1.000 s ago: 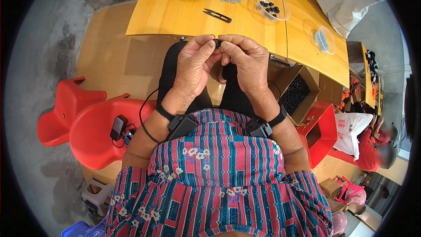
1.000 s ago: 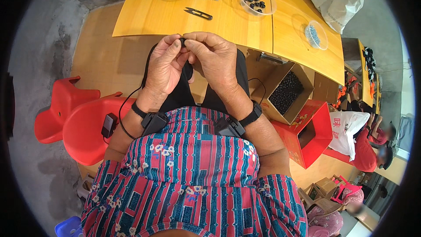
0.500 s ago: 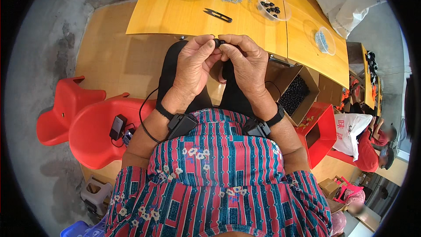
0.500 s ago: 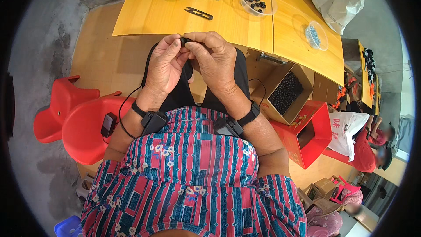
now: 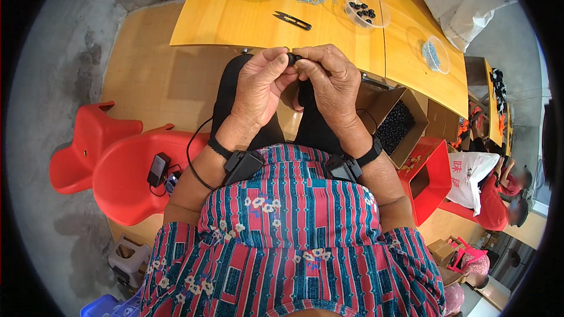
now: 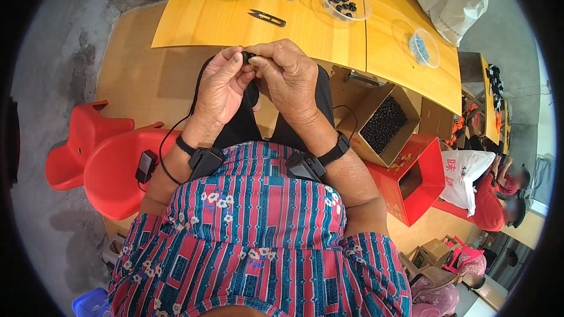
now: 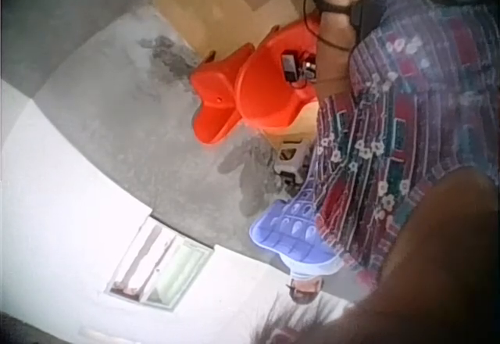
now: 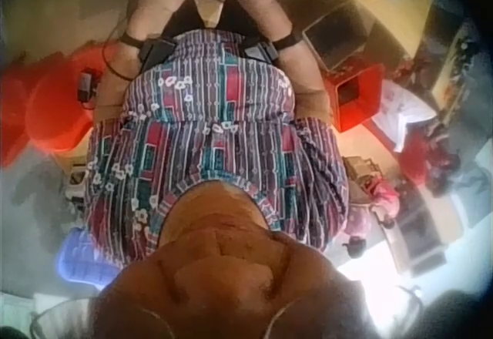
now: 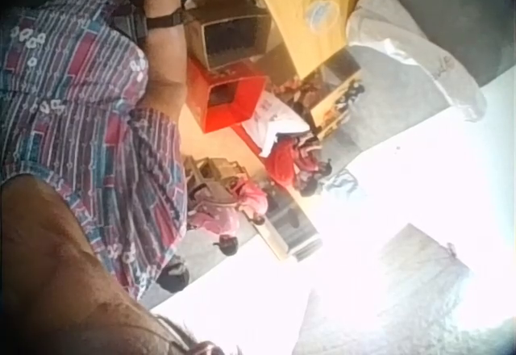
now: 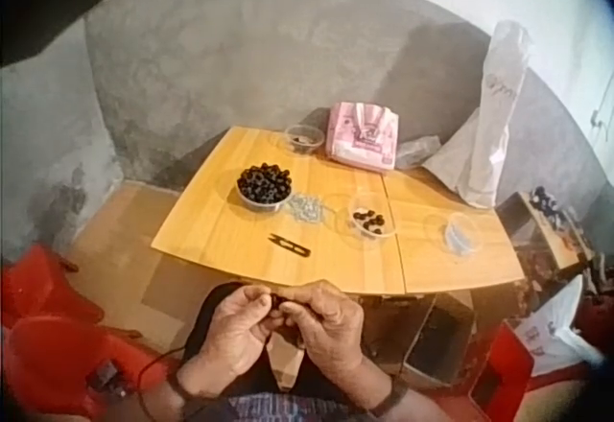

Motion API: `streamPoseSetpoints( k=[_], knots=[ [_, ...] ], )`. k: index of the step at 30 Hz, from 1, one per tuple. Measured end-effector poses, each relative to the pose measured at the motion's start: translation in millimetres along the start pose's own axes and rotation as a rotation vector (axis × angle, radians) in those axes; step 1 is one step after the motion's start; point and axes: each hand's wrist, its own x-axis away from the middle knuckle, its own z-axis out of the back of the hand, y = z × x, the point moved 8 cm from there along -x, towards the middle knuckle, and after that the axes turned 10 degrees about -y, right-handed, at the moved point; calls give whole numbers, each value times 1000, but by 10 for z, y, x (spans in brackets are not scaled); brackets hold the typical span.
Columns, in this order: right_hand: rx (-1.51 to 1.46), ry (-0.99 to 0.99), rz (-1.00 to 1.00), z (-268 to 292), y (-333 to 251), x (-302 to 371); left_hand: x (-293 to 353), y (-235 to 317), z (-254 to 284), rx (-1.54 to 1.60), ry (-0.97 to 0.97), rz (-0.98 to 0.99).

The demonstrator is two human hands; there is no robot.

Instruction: The person assembles small plastic shells and metal clips by hand at a work surface, picking up components from plastic bins and fitting them together.

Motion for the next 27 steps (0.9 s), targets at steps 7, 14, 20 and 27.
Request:
streamPoseSetpoints(
  k=[7,14,20,27],
  knots=[
    [49,84,53,-26,5,82,6,-4,4,-20,24,3],
    [-99,-17,-96,-19,83,51,3,15,-9,-2,-4,7],
    [-607,-233,-356,-129,350,49,-36,68,-11,-49,-112,44],
    [-462,-575,-381,-139,209,34,-62,45,-202,-67,-256,179]
  ],
)
